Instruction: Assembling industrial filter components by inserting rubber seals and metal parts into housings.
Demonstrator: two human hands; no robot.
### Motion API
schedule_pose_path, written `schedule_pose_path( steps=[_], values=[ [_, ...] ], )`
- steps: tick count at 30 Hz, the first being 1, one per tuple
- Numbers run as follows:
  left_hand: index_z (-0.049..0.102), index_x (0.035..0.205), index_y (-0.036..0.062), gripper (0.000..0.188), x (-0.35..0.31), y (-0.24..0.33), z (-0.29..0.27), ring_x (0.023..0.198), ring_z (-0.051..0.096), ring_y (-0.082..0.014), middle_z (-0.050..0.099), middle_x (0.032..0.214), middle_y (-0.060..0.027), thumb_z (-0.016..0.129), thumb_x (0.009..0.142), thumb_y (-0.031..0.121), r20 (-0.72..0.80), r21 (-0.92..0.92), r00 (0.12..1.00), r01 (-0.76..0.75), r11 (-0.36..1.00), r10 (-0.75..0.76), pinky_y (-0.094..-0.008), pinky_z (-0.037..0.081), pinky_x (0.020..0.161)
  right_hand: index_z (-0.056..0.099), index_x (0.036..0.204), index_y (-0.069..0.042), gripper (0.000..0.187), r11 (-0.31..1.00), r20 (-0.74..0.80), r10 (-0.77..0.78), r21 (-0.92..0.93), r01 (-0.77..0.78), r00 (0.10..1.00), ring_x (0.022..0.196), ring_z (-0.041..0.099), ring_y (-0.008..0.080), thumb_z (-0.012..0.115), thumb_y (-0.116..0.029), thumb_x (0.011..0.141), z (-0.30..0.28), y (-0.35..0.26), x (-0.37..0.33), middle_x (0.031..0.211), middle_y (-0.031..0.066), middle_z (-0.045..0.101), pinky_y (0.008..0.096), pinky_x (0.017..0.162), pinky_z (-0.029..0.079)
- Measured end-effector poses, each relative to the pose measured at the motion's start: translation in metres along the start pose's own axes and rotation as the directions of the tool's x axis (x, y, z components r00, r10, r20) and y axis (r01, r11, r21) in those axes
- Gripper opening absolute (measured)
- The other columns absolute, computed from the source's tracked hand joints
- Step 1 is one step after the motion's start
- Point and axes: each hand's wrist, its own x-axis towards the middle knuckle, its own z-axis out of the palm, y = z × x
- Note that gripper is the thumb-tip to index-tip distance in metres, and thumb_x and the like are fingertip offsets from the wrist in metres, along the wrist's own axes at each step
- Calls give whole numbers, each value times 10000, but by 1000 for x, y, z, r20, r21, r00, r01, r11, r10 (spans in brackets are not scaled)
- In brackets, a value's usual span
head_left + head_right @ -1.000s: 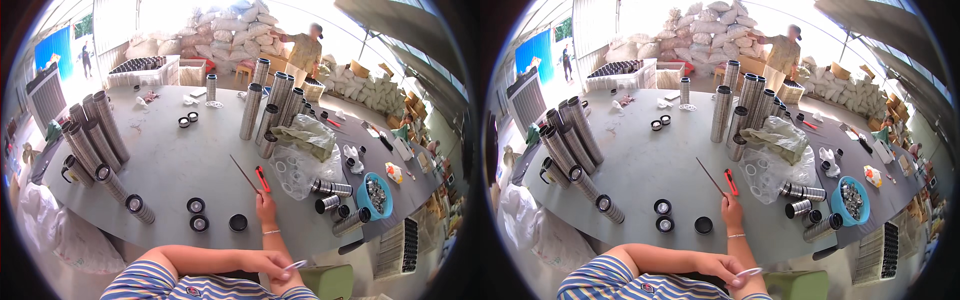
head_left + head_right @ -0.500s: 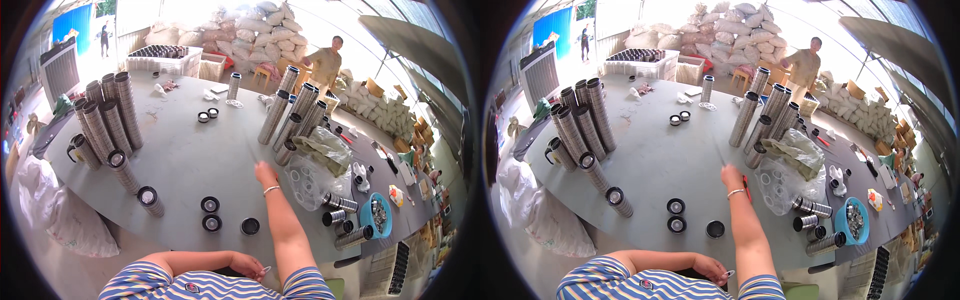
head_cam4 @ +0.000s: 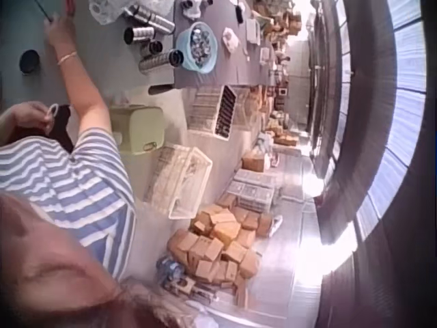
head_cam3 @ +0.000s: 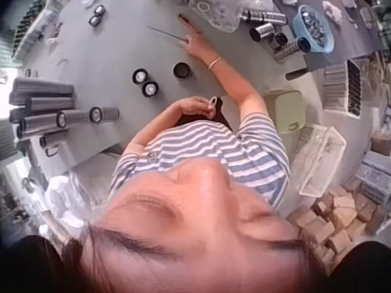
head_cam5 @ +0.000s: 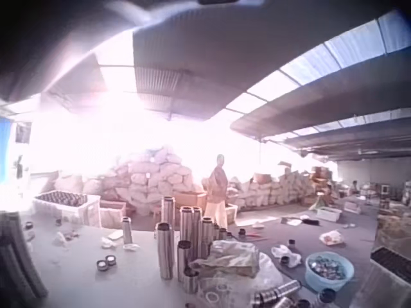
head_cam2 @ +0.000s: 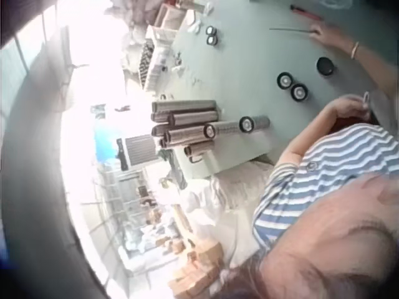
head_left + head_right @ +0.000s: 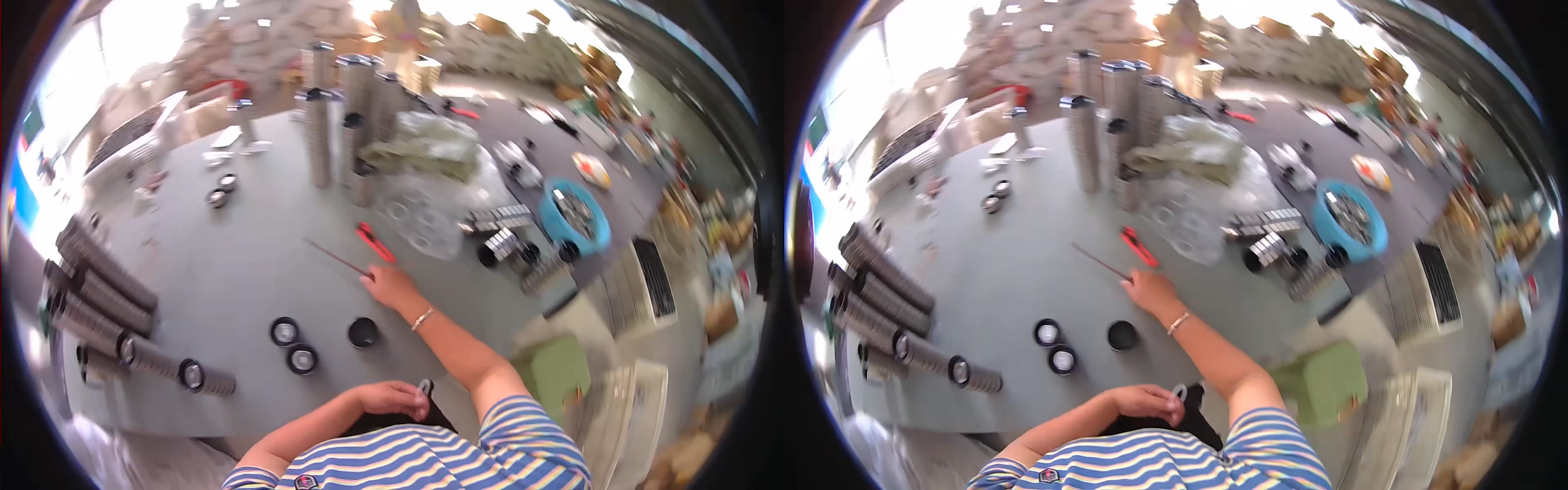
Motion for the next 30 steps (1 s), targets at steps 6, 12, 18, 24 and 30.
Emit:
schedule_pose_path(
  steps=[6,12,18,24,30],
  values=[
    [687,1156,-23,263,8,10,11,1124,634,-209,661,1153,-107,562,1123,207,0,-4,994,108,994,-108,-347,487,1044,701,990,-68,171,941,-568,-203,113,319,798,763,724,326,767,-219,948,-79,68,-101,847,118,729,413,666,572],
    [684,1163,-12,274,1,10,18,1136,620,-221,653,1176,-107,574,1117,234,-43,-50,998,44,998,-46,-358,486,1040,672,902,-27,84,950,-933,-104,9,313,344,679,607,135,656,-12,982,-192,135,-215,792,51,662,260,626,484],
    [662,1224,-11,281,17,19,16,1164,626,-227,654,1205,-115,573,1111,231,-23,-105,996,83,991,-85,-367,494,1062,660,1061,1,144,946,-948,169,233,225,270,805,581,135,732,-64,955,-171,215,-248,979,70,672,265,734,479],
    [655,1242,-16,274,14,14,14,1165,633,-223,653,1218,-118,566,1109,207,-17,-135,998,60,989,-63,-371,500,1068,443,1517,-1,918,907,-807,362,421,24,466,1301,568,252,953,-215,783,-133,295,-210,1471,162,550,401,1087,473],
    [657,1257,-28,306,10,8,8,1186,621,-227,641,1228,-129,574,1109,226,-13,-113,997,68,991,-70,-362,481,1079,544,1394,-11,785,829,-592,455,555,-73,666,1116,727,270,942,-139,729,-129,298,-195,1239,144,734,391,962,571]
  ],
)
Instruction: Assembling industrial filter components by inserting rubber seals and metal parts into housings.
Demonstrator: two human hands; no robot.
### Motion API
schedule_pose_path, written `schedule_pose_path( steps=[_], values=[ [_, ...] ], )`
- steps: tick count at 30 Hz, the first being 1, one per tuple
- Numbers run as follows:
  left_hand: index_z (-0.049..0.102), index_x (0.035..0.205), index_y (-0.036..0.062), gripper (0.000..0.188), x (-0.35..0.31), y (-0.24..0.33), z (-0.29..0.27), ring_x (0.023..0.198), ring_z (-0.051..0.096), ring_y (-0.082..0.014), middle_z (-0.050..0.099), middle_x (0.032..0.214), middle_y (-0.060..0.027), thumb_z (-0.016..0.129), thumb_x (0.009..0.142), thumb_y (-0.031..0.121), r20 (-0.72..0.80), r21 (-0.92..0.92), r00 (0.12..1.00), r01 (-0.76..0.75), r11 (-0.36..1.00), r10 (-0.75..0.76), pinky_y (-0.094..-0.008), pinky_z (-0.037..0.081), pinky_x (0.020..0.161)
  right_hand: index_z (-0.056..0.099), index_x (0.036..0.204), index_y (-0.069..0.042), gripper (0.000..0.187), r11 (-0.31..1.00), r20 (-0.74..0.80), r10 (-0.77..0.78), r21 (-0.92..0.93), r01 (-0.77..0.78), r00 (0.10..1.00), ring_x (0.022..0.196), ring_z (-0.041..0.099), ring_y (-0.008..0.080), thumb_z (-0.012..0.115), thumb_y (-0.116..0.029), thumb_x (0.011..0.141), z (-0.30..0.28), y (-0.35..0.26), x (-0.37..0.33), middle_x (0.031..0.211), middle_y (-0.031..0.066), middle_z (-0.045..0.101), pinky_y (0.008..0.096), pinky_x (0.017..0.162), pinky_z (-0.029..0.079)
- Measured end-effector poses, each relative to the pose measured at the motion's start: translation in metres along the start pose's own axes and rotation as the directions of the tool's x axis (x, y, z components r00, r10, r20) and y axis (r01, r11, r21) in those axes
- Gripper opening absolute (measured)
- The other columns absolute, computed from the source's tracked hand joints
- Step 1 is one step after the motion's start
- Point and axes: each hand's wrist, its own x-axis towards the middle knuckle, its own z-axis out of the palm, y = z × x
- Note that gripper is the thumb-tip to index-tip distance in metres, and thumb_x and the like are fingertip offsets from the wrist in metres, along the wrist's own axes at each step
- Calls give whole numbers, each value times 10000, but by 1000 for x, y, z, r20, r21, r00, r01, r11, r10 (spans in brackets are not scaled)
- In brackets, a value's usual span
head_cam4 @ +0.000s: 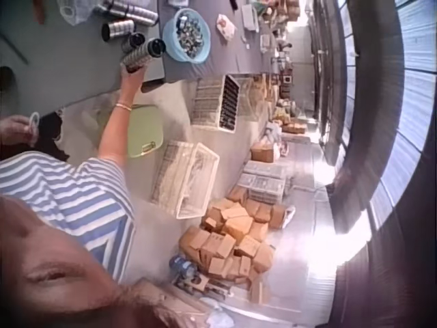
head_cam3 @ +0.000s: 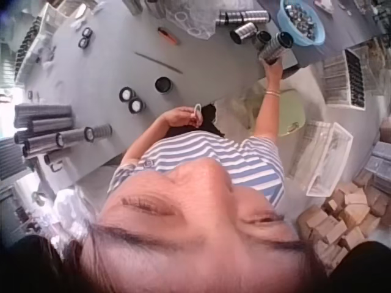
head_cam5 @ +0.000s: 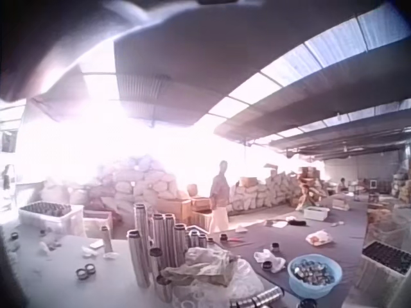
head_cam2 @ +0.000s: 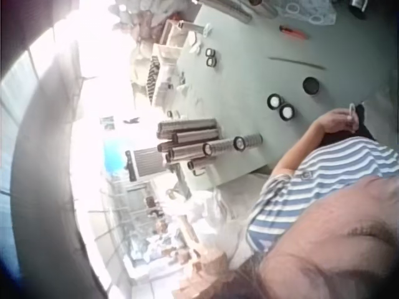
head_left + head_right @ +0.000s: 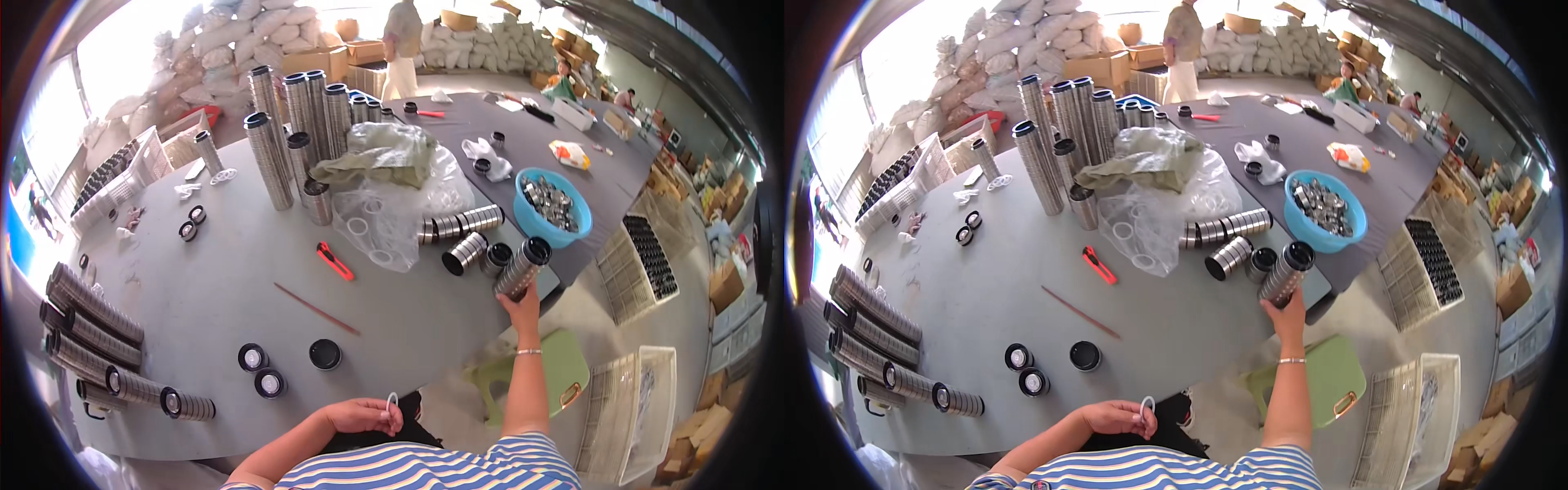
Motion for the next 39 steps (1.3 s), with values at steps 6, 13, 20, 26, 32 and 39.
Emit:
schedule_pose_path(
  steps=[6,13,20,26,32,39],
  values=[
    [660,1243,-19,281,0,-1,-1,1166,618,-205,643,1221,-106,563,1118,213,23,41,1000,19,999,-20,-346,479,1075,577,1320,-19,742,997,102,22,-73,-15,995,1060,731,229,971,-202,720,20,-19,-54,1163,125,746,386,916,584],
    [660,1252,-16,280,0,0,-3,1182,615,-202,638,1225,-100,557,1120,209,28,47,999,32,998,-33,-344,473,1084,633,1203,-38,695,977,350,-41,-180,111,936,1072,724,324,979,-379,706,124,-96,-95,1129,160,743,433,946,565],
    [653,1256,23,288,0,2,7,1149,607,-156,652,1192,-44,571,1125,266,-1,106,999,35,994,-35,-316,476,1062,579,1360,-63,821,971,515,-226,56,231,827,1161,700,383,965,-382,710,214,-141,-76,1251,192,719,461,995,559],
    [655,1239,17,283,2,4,3,1122,603,-156,649,1184,-45,576,1120,260,1,104,998,59,993,-59,-313,476,1036,627,1415,-87,688,891,508,-398,16,454,764,1110,734,309,888,-310,819,195,-132,-51,1232,179,743,428,939,580],
    [668,1242,-15,300,-1,3,6,1160,596,-196,638,1225,-92,564,1117,237,-20,32,999,33,999,-33,-352,450,1069,730,1091,-61,169,883,-84,-401,-299,361,912,814,732,335,691,-193,993,39,-140,131,885,142,745,425,740,571],
    [648,1249,-20,285,-2,5,7,1142,581,-168,625,1205,-64,537,1128,214,-28,10,999,40,999,-40,-320,453,1073,595,1447,-90,919,630,-52,-192,-772,82,980,1234,675,385,951,-384,653,-60,28,293,1292,197,726,455,1104,518]
  ],
)
